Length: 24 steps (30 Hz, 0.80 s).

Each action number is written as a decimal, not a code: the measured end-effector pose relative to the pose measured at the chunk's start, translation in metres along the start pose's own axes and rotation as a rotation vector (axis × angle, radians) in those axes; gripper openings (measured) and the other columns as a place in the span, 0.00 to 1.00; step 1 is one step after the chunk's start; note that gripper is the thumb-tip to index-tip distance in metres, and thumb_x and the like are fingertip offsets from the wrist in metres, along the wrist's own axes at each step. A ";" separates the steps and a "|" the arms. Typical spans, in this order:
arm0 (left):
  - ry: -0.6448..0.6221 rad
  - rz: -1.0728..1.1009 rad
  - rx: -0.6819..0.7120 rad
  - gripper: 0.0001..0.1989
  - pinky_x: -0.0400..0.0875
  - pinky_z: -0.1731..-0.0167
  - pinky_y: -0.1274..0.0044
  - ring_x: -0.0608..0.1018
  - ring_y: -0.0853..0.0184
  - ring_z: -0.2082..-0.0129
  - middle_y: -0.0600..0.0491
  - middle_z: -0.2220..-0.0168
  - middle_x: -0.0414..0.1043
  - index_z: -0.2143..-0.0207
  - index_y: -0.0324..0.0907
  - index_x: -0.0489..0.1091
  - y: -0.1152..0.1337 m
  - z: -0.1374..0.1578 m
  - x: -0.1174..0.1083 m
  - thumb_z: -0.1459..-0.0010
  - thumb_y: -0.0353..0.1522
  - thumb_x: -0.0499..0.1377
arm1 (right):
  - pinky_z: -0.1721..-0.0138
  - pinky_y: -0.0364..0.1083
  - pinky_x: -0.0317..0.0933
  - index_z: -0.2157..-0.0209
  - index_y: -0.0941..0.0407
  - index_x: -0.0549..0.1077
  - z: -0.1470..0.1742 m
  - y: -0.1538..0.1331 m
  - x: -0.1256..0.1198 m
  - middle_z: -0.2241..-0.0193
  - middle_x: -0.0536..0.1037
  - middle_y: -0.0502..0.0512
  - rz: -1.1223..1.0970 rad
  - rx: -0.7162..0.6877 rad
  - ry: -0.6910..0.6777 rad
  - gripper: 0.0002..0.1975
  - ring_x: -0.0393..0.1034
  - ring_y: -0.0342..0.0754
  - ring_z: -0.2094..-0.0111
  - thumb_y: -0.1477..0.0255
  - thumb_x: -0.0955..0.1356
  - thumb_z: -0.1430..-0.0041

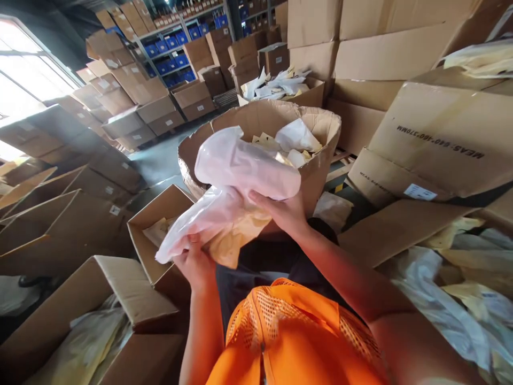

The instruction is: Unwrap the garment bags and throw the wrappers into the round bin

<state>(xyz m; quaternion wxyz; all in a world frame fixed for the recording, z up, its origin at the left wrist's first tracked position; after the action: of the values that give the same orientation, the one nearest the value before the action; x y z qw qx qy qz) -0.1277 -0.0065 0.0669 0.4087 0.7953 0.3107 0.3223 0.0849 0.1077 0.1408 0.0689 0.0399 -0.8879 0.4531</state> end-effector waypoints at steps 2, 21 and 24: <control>0.072 -0.071 0.054 0.16 0.73 0.51 0.66 0.78 0.61 0.57 0.50 0.59 0.74 0.59 0.38 0.70 0.008 0.004 -0.027 0.44 0.39 0.66 | 0.39 0.55 0.63 0.34 0.45 0.53 0.016 0.002 -0.027 0.39 0.65 0.59 -0.010 0.074 -0.030 0.57 0.63 0.57 0.38 0.54 0.80 0.63; -0.032 -0.193 -0.628 0.29 0.58 0.79 0.80 0.66 0.74 0.80 0.60 0.81 0.62 0.74 0.39 0.67 -0.025 0.004 -0.062 0.65 0.51 0.72 | 0.75 0.40 0.53 0.72 0.59 0.73 0.001 0.042 -0.036 0.77 0.71 0.50 0.194 0.517 -0.536 0.27 0.61 0.41 0.76 0.48 0.74 0.56; -0.059 -0.251 -0.719 0.30 0.50 0.83 0.81 0.59 0.77 0.85 0.64 0.85 0.54 0.79 0.41 0.60 -0.024 0.006 -0.057 0.67 0.52 0.72 | 0.77 0.40 0.56 0.71 0.59 0.74 -0.005 0.052 -0.027 0.76 0.73 0.51 0.044 0.656 -0.512 0.22 0.64 0.41 0.77 0.56 0.77 0.57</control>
<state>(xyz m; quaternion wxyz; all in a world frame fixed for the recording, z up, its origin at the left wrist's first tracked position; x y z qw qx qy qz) -0.1633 -0.0408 0.0290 0.7066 0.5658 0.2611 0.3352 0.1048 0.1421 0.0981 -0.1801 0.1520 -0.6855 0.6889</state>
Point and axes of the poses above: each hand's wrist, its own z-axis away from the middle knuckle, its own x-axis out of the palm, y = z × x, the point moved 4 cm from there along -z, towards the middle knuckle
